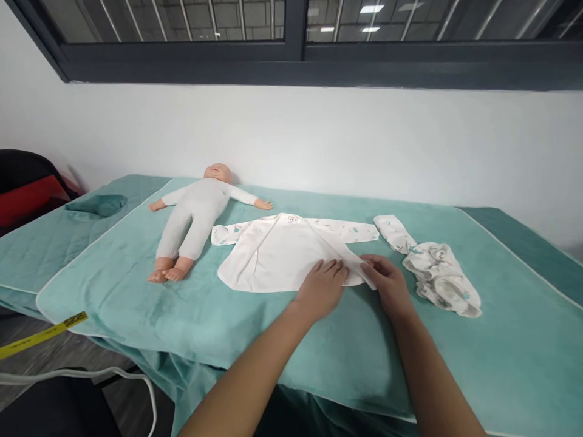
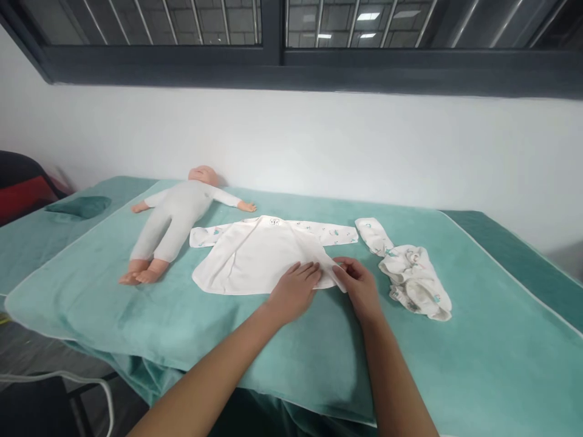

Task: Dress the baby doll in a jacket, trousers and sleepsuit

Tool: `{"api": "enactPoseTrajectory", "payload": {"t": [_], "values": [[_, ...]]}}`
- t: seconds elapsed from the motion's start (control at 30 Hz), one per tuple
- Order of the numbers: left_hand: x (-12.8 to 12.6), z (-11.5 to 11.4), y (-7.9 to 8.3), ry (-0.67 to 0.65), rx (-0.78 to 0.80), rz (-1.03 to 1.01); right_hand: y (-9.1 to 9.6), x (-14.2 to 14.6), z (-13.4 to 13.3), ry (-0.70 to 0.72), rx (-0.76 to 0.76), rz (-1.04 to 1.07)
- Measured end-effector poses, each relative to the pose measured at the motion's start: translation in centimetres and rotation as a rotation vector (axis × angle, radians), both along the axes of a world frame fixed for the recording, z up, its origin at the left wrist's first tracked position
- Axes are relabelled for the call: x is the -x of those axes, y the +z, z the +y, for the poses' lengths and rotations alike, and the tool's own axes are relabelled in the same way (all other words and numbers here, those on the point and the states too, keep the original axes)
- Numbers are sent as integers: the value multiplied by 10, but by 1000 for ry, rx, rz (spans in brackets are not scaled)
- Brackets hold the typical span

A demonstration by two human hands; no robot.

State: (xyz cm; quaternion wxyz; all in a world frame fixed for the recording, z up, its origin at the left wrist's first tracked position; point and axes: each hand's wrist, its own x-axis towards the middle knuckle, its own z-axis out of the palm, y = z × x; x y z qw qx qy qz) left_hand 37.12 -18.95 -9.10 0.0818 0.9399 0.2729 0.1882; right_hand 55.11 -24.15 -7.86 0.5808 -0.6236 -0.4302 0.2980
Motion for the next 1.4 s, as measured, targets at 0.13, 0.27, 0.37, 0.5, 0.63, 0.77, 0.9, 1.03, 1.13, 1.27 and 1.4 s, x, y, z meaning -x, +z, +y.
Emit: {"api": "enactPoseTrajectory", "payload": {"t": [0.13, 0.27, 0.37, 0.5, 0.63, 0.77, 0.9, 1.03, 1.13, 1.27, 1.4], "values": [[3, -6, 3, -46, -14, -85, -1, -2, 1, -67, -21, -89], [15, -15, 5, -31, 73, -223, -8, -3, 4, 31, 21, -328], [46, -12, 3, 78, 55, -347, -18, -2, 8, 20, 2, -635], [112, 5, 3, 384, -32, -270, -25, -1, 8, -112, -101, -900], [166, 18, 6, 679, -21, -53, -18, 9, -1, -267, -202, -1032], [185, 14, 2, 675, 22, 4, -12, 42, -1, -131, -237, -1046], [188, 9, -3, 650, 58, -157, -13, 96, 25, 116, -148, -855], [196, 27, -4, 665, 106, -358, -6, 155, 80, 311, 68, -749], [202, 60, 1, 729, 25, -340, 1, 188, 120, 317, 230, -765], [202, 97, 5, 816, 45, -101, -2, 202, 143, 289, 221, -757], [199, 109, 3, 937, 88, -29, -10, 193, 139, 355, 178, -729]]}}
